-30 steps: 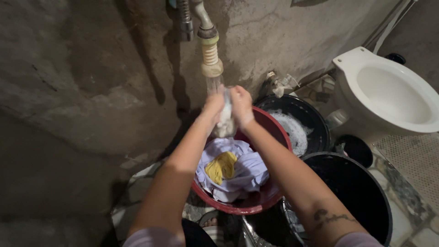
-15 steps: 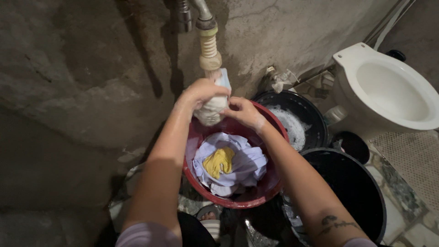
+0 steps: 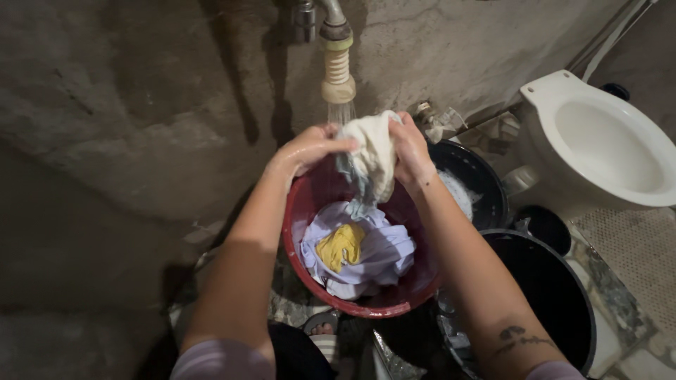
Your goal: The person hand-washes clothes in a black basin filled with soapy water, then rinses them under a running tap and places them into a red bucket. The person scrubs and agitates the garments, transfers them between basins, and rinses each item individually.
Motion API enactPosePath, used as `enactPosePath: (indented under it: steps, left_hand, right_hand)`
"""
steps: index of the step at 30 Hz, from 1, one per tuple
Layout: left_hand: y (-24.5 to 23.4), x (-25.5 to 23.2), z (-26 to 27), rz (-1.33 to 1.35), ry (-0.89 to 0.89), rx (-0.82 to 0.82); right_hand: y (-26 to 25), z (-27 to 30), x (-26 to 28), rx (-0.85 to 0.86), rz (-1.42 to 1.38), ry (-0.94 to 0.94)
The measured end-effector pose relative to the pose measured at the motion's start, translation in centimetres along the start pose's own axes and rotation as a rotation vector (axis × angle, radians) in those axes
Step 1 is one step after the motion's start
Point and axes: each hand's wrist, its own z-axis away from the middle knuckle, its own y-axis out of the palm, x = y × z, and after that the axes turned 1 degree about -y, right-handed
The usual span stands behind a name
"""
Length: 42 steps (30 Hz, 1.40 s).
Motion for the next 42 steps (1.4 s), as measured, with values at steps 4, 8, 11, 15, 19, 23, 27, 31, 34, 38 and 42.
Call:
enactPosePath:
  steps: [4, 8, 11, 15, 19, 23, 27, 31, 34, 38, 42]
  left_hand:
    - [-0.6, 0.4, -1.2, -0.085, 0.127, -0.318]
    - [0.1, -0.2, -0.7, -0.053, 0.093, -0.282]
    - [0.5, -1.0, 0.5, -0.214, -0.154, -0.050]
    - [1.6, -1.2, 0.0, -0.327, -0.110, -0.009]
    - [1.4, -1.5, -0.4, -0.054, 0.038, -0.260]
    - [1.1, -1.5, -1.1, 0.227, 0.211, -0.248]
    - [0.0, -1.5, -1.4, 0.177, 0.118, -0.435]
    - [-0.8, -0.1, -2.2, 0.826, -0.155, -0.397]
    - [0.7, 4.8, -3.9, 0.886, -0.100, -0.188]
    - [1.9, 13.4, -9.0, 0.868, -0.072, -0.016]
    - [0.9, 15.8, -14.2, 0.685, -0.123, -0.121]
  right_hand:
    - [0.6, -0.2, -0.2, -0.058, 0.068, 0.110]
    - [-1.2, -3.3, -3.0, -0.030, -0.103, 0.162]
    - [-2.2, -5.7, -3.9, -0.034, -0.178, 0.135]
    - [0.0, -5.0, -3.5, 0.004, -0.040, 0.040]
    - [1.1, -1.5, -4.1, 0.007, 0.328, -0.088]
    - [-1.5, 1.1, -7.7, 0.133, 0.618, -0.085]
    - [-2.6, 1.3, -6.7, 0.042, 0.384, 0.077]
    - [1.0, 1.0, -3.1, -0.136, -0.184, 0.042]
    - [4.4, 0.1, -4.8, -0.163, 0.309, -0.324]
    - [3.9, -1.8, -7.7, -0.291, 0.918, -0.581]
    - [1.5, -4.4, -9.4, -0.427, 0.889, -0.629]
